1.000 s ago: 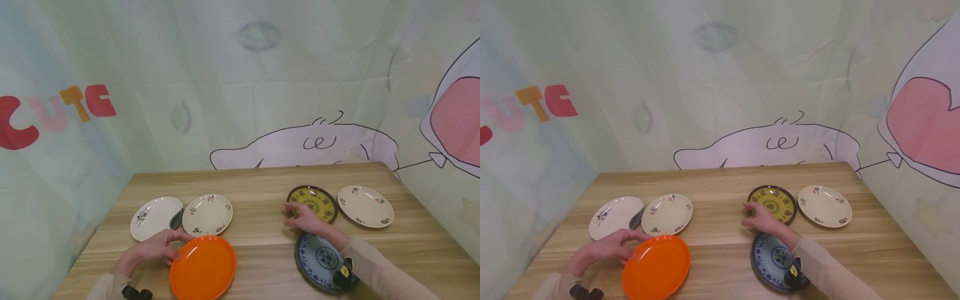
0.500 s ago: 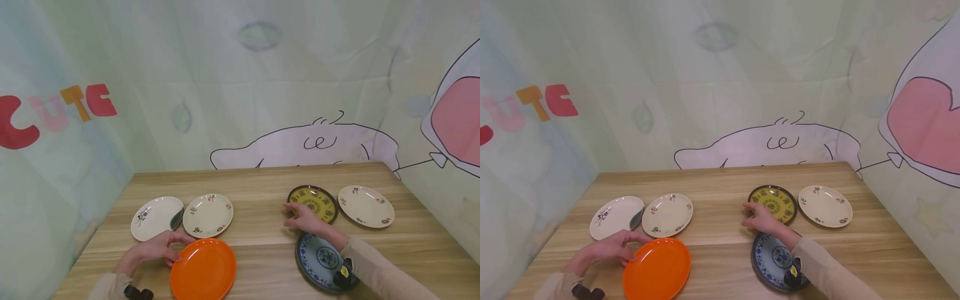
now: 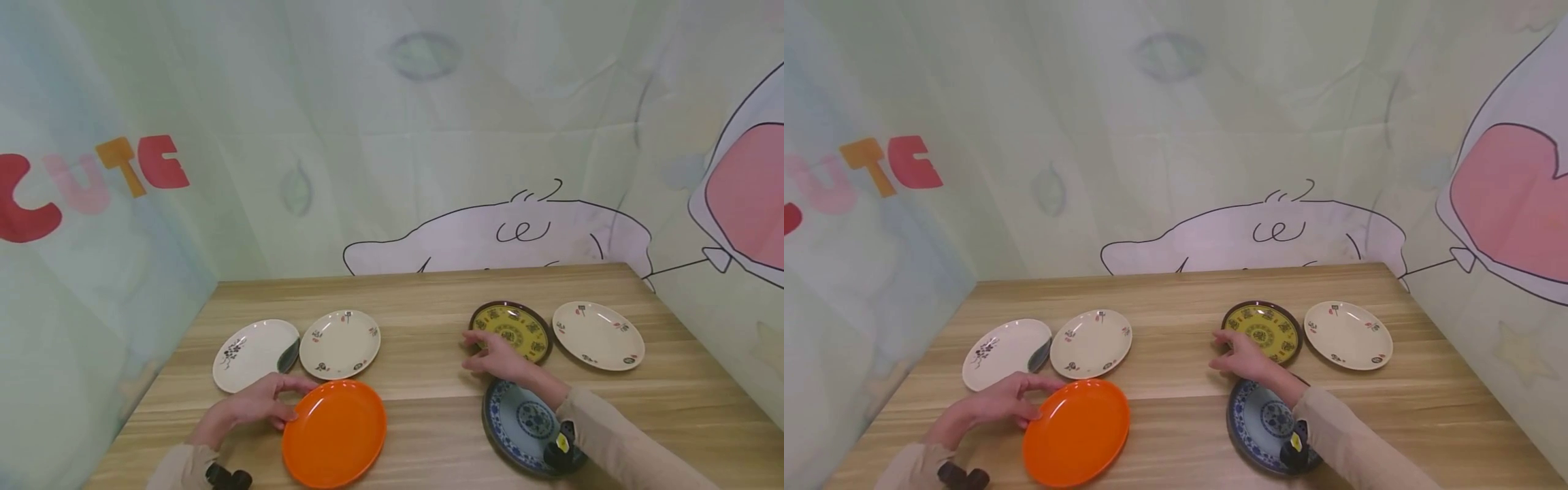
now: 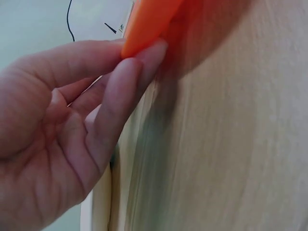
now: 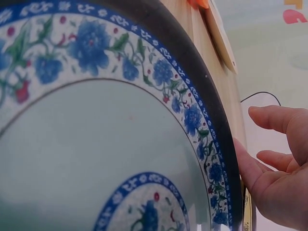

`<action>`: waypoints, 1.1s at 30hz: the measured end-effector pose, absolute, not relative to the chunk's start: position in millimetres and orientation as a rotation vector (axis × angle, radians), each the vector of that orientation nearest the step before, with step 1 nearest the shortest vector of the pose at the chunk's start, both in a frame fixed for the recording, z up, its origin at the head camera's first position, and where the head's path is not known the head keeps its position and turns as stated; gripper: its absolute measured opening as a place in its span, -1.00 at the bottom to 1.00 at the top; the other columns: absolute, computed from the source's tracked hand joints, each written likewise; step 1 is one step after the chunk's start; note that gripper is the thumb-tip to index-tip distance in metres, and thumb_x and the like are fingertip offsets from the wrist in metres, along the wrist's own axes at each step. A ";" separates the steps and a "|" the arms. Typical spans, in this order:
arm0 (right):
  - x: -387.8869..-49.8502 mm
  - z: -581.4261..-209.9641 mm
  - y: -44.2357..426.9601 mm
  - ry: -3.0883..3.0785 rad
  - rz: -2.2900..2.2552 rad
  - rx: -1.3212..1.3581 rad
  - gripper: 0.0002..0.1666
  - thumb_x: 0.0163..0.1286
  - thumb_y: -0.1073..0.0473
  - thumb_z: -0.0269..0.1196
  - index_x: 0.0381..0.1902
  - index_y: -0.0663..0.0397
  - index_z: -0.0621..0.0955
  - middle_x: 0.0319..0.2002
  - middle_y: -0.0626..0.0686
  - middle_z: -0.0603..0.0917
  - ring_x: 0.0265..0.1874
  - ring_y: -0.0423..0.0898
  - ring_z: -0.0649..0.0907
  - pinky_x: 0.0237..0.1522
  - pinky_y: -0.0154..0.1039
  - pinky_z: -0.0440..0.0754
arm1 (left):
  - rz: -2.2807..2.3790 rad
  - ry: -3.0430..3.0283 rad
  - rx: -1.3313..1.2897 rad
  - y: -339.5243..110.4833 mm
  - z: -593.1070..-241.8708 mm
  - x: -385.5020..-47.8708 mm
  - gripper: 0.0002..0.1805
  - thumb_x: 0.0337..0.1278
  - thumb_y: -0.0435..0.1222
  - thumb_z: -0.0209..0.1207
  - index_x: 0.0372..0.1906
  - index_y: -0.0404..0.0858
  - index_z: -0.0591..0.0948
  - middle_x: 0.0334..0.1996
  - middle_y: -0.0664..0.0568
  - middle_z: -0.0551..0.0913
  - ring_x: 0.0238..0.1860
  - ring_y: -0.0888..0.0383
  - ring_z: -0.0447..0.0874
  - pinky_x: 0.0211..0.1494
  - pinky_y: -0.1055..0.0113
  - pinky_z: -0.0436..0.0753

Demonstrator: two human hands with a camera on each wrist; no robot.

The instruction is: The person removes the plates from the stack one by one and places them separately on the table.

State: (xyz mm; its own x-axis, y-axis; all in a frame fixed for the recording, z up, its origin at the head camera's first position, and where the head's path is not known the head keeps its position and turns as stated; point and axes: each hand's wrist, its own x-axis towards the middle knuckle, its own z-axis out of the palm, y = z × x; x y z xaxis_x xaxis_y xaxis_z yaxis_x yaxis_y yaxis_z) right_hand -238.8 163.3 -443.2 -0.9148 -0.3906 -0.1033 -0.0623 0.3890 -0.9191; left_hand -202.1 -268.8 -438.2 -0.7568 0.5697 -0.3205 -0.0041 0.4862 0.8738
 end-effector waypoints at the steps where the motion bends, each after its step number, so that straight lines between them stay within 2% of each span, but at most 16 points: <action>1: -239.0 -443.5 163.3 2.356 -1.530 -0.388 -0.21 0.07 0.34 0.28 0.23 0.45 0.23 0.09 0.33 0.40 -0.31 -0.07 0.61 -0.29 -0.22 0.65 | 1.263 2.144 0.458 -268.5 -438.3 -202.1 -0.48 -0.05 -0.46 0.17 0.14 -0.30 0.46 0.05 -0.23 0.48 -0.51 0.10 0.56 -0.47 0.29 0.65; 6: -239.1 -444.3 162.7 2.369 -1.522 -0.364 -0.22 0.06 0.34 0.29 0.23 0.41 0.25 0.08 0.30 0.42 -0.34 -0.09 0.61 -0.30 -0.23 0.65 | 1.263 2.143 0.444 -266.8 -437.9 -202.1 -0.50 0.00 -0.40 0.18 0.15 -0.28 0.46 -0.04 -0.15 0.52 -0.47 0.08 0.57 -0.44 0.26 0.65; 21: -238.2 -443.7 162.5 2.383 -1.503 -0.378 -0.23 0.07 0.34 0.28 0.24 0.41 0.25 0.09 0.30 0.42 -0.36 -0.10 0.61 -0.31 -0.23 0.65 | 1.264 2.198 0.375 -265.7 -436.8 -200.4 -0.46 -0.02 -0.39 0.22 0.13 -0.43 0.40 -0.20 -0.10 0.57 -0.41 0.05 0.59 -0.37 0.17 0.67; 27: -239.5 -444.8 164.2 2.369 -1.520 -0.396 -0.22 0.07 0.36 0.27 0.24 0.41 0.23 0.09 0.32 0.41 -0.33 -0.08 0.61 -0.29 -0.23 0.65 | 1.233 2.257 0.419 -265.3 -431.4 -203.8 -0.48 0.00 -0.39 0.18 0.11 -0.50 0.38 -0.24 -0.11 0.60 -0.37 0.05 0.59 -0.35 0.21 0.66; 33: -240.3 -438.7 172.2 2.311 -1.587 -0.408 -0.20 0.07 0.36 0.27 0.25 0.44 0.20 0.14 0.38 0.34 -0.24 0.03 0.61 -0.25 -0.16 0.66 | 1.225 2.407 0.463 -261.9 -420.3 -214.0 -0.56 0.03 -0.41 0.13 0.04 -0.55 0.41 -0.27 -0.13 0.58 -0.35 0.06 0.59 -0.30 0.28 0.65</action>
